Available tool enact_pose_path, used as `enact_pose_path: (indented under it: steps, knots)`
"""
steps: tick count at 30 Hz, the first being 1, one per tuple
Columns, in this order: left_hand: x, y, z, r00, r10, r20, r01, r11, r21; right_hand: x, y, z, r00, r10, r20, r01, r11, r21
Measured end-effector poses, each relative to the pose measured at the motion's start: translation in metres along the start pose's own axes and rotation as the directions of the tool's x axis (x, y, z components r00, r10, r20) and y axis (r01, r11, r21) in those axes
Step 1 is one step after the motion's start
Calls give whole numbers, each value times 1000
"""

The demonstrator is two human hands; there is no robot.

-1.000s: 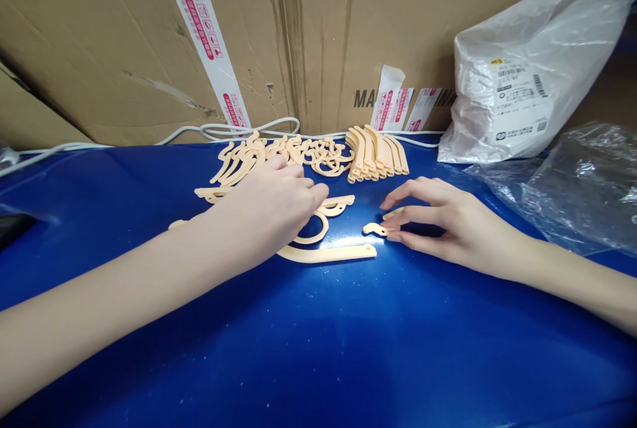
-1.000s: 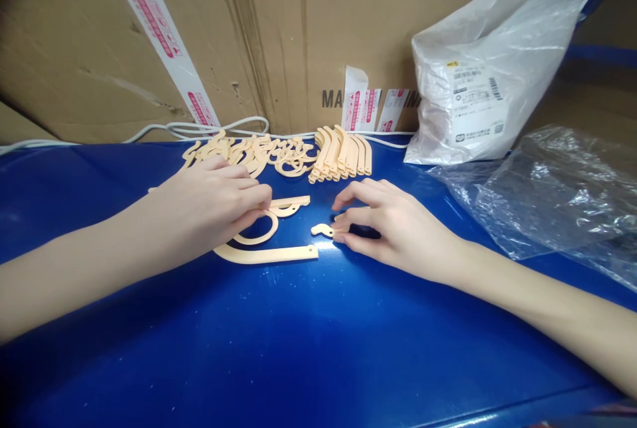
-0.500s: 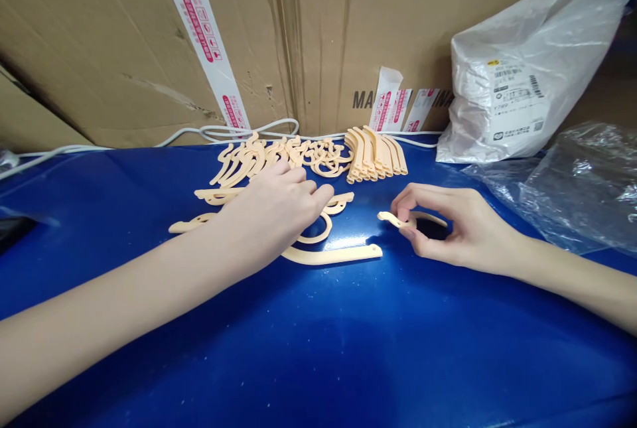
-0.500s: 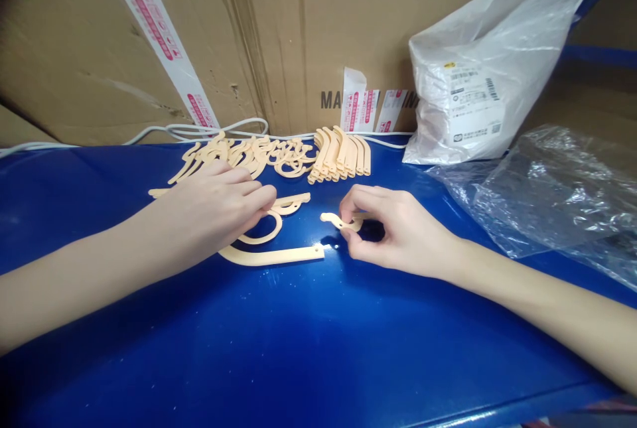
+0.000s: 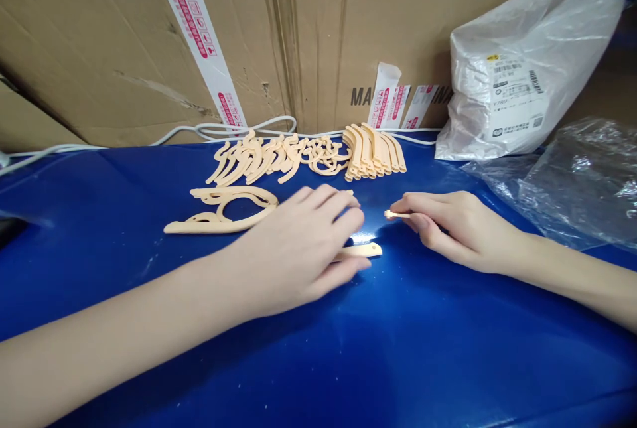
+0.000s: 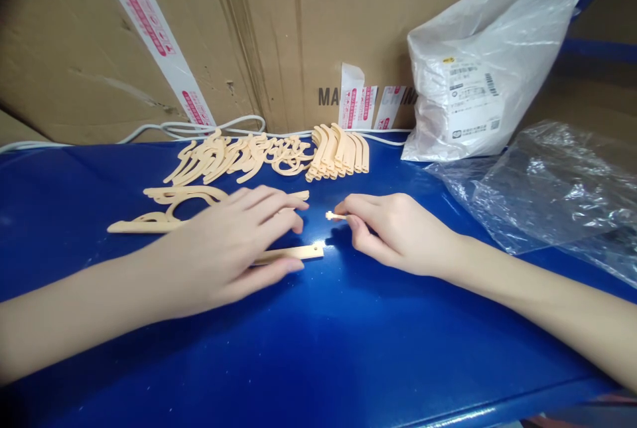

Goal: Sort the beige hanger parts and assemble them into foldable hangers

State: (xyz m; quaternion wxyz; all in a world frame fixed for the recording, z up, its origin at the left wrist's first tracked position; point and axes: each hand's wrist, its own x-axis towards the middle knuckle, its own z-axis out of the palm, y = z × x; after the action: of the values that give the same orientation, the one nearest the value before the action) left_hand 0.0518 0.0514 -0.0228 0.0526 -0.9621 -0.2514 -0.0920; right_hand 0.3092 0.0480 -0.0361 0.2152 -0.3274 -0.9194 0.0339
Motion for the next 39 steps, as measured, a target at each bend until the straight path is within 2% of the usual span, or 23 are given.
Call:
enact_pose_path:
  steps: [2, 5, 12, 15, 20, 32, 39]
  knots:
    - [-1, 4, 6, 1000, 12, 20, -10, 995, -103, 0, 1, 1, 1000, 2, 14, -1, 1000, -15]
    - [-2, 3, 15, 999, -34, 26, 38, 981, -188, 0, 1, 4, 998, 35, 45, -34, 999, -21]
    - [-3, -1, 19, 997, -29, 71, 46, 970, -240, 2, -4, 7, 993, 115, 26, -115, 993, -4]
    - [-4, 0, 20, 999, -39, 26, 44, 957, -287, 3, -6, 6, 984, 156, 90, -157, 988, 3]
    - [-5, 0, 22, 994, -76, -81, 41, 927, -372, 4, -7, 4, 980, 148, 136, -151, 989, 7]
    - [-3, 2, 24, 988, -80, -129, 26, 926, -377, 5, -20, 3, 983, 97, 157, -113, 989, 100]
    - [-3, 2, 28, 983, -23, -180, -26, 965, -262, 3, -20, 5, 983, 102, 155, -118, 988, 99]
